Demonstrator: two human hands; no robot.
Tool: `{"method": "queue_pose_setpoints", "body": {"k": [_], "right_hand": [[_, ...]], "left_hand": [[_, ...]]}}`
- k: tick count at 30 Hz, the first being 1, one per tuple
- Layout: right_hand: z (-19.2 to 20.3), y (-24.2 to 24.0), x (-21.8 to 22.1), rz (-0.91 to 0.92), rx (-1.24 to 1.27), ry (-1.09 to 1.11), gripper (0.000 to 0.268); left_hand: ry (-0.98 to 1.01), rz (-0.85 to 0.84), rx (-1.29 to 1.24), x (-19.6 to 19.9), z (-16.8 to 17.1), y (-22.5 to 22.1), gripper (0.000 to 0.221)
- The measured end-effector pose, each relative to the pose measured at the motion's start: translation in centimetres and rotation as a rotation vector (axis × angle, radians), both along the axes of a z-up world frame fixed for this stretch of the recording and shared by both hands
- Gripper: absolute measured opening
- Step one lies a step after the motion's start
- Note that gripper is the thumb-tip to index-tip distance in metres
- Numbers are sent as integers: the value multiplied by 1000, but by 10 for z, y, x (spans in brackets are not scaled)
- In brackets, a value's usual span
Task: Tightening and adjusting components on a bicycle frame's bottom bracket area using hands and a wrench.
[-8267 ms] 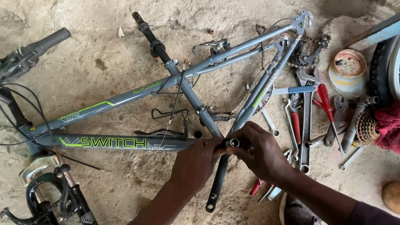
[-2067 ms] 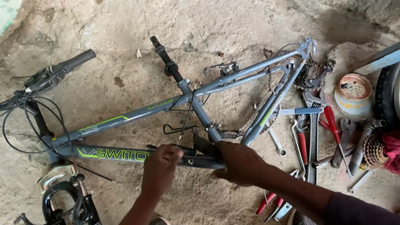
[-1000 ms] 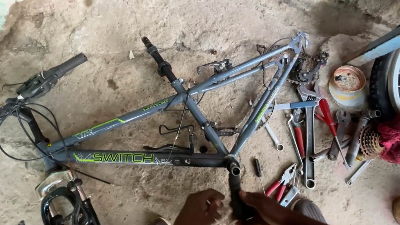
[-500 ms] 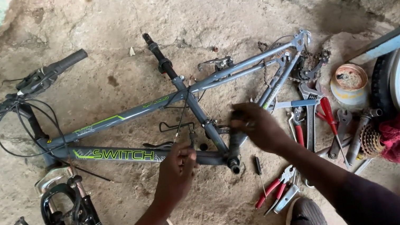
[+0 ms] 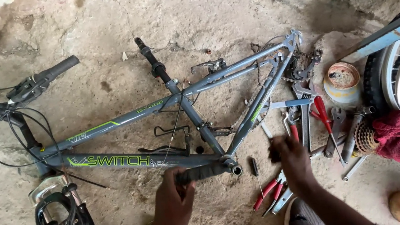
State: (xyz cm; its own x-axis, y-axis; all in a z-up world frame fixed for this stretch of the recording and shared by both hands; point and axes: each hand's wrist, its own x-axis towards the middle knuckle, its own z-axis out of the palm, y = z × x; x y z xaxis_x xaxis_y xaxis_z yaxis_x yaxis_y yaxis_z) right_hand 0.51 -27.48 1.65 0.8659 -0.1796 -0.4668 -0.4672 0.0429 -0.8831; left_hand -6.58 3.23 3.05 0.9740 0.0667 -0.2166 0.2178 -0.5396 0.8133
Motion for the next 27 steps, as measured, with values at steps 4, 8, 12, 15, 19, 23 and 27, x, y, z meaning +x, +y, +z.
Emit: {"method": "queue_pose_setpoints", "body": {"k": [4, 8, 12, 15, 19, 23, 27], "right_hand": [[0, 25, -50, 310, 99, 470, 40], [-3, 39, -76, 713, 433, 553, 82], [-26, 5, -64, 470, 404, 751, 67], [-6, -28, -18, 511, 123, 597, 46], [11, -28, 40, 353, 66, 379, 45], [37, 38, 79, 512, -216, 24, 45], [61, 110, 71, 929, -307, -343, 57]], "left_hand": [[212, -77, -69, -34, -19, -13, 29], [451, -523, -184, -42, 0, -31, 32], [389, -622, 79, -16, 11, -31, 25], [294, -275, -14, 9, -4, -9, 15], [159, -144, -23, 31, 16, -1, 19], [226, 7, -338, 53, 35, -8, 37], [187, 49, -480, 76, 29, -10, 68]]}}
